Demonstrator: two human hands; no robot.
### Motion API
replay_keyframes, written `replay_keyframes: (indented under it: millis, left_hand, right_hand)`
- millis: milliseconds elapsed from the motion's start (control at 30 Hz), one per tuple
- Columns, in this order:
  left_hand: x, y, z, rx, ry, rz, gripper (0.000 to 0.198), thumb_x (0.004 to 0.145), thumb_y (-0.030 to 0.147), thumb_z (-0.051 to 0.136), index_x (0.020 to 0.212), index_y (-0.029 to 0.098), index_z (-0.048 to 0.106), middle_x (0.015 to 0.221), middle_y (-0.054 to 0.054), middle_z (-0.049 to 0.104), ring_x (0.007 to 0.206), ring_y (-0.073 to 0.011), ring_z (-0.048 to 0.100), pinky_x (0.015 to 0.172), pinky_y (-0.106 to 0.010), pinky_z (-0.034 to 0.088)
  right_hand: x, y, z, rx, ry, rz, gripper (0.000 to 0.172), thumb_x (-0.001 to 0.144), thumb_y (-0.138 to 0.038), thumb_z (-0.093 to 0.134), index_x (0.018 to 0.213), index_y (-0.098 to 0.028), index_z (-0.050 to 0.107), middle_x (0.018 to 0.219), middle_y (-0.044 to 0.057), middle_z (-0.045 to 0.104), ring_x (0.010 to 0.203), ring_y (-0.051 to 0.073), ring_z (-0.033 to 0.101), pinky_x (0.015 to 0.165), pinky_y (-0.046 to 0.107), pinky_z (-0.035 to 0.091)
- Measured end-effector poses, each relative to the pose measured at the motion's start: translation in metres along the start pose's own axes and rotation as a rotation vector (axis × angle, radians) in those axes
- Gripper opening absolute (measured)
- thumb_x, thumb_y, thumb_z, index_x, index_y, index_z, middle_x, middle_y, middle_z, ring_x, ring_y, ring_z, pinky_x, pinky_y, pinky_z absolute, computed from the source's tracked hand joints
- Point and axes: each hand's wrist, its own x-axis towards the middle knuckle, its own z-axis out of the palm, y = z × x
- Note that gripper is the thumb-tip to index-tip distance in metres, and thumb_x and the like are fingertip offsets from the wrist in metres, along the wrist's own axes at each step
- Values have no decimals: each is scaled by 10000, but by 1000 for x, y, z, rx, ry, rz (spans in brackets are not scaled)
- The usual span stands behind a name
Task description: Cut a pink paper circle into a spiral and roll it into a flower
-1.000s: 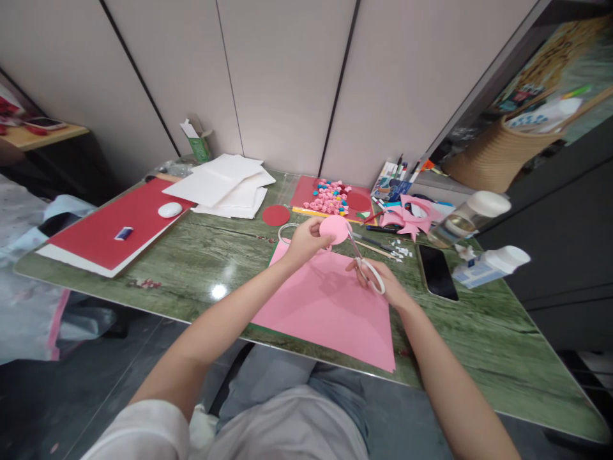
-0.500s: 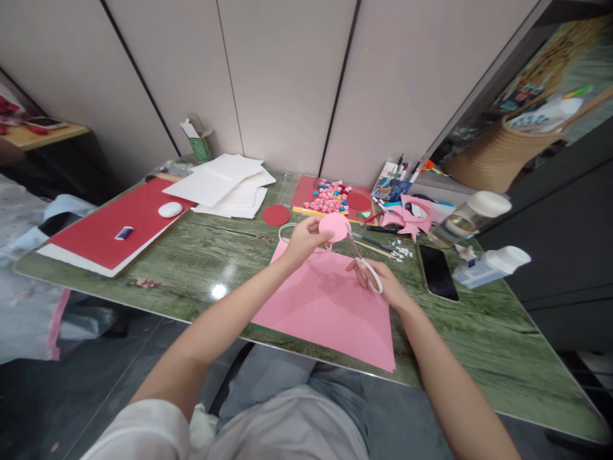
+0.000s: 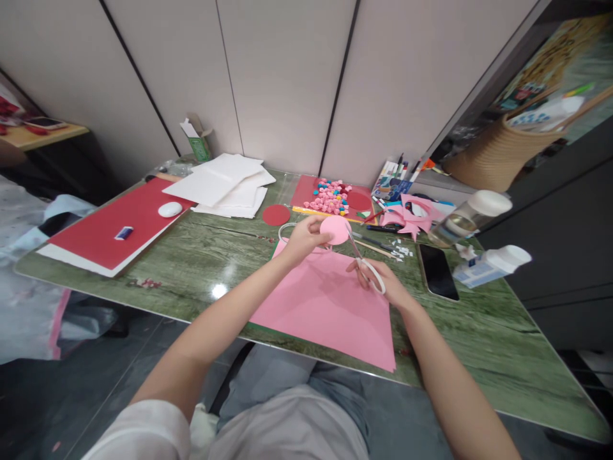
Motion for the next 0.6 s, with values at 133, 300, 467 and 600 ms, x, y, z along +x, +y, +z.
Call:
replay_keyframes:
  millis: [133, 300, 467, 600]
  left_hand:
    - [1, 2, -1, 32, -11, -33, 431, 554, 225, 673, 944, 124, 518, 866, -70, 613, 699, -135, 582, 550, -218, 479]
    - [1, 1, 0, 12, 7, -22, 393, 568, 208, 653, 931, 127, 527, 853, -59, 610, 688, -125, 579, 558, -219, 480]
    - [1, 0, 0, 14, 34, -10, 373, 578, 207, 639, 927, 124, 536, 822, -54, 609, 657, -111, 574, 545, -201, 465]
    - [1, 1, 0, 0, 43, -16, 346, 587, 203, 633, 912, 126, 544, 802, -49, 610, 652, -110, 575, 562, -210, 466]
  right_hand:
    - [0, -1, 0, -5, -10, 6, 351, 818, -439, 409, 884, -152, 601, 485, -37, 436, 459, 95, 407, 497, 239, 325]
    - [0, -2, 1, -15, -13, 6, 347, 829, -422, 399, 913, -143, 587, 484, -38, 423, 465, 97, 404, 499, 240, 326]
    - [0, -2, 2, -27, -5, 19, 355, 838, -421, 378, 907, -139, 581, 487, -39, 423, 463, 93, 398, 497, 236, 326]
    - [1, -2, 2, -28, -3, 35, 351, 832, -426, 387, 900, -141, 579, 483, -41, 421, 455, 90, 393, 488, 233, 326]
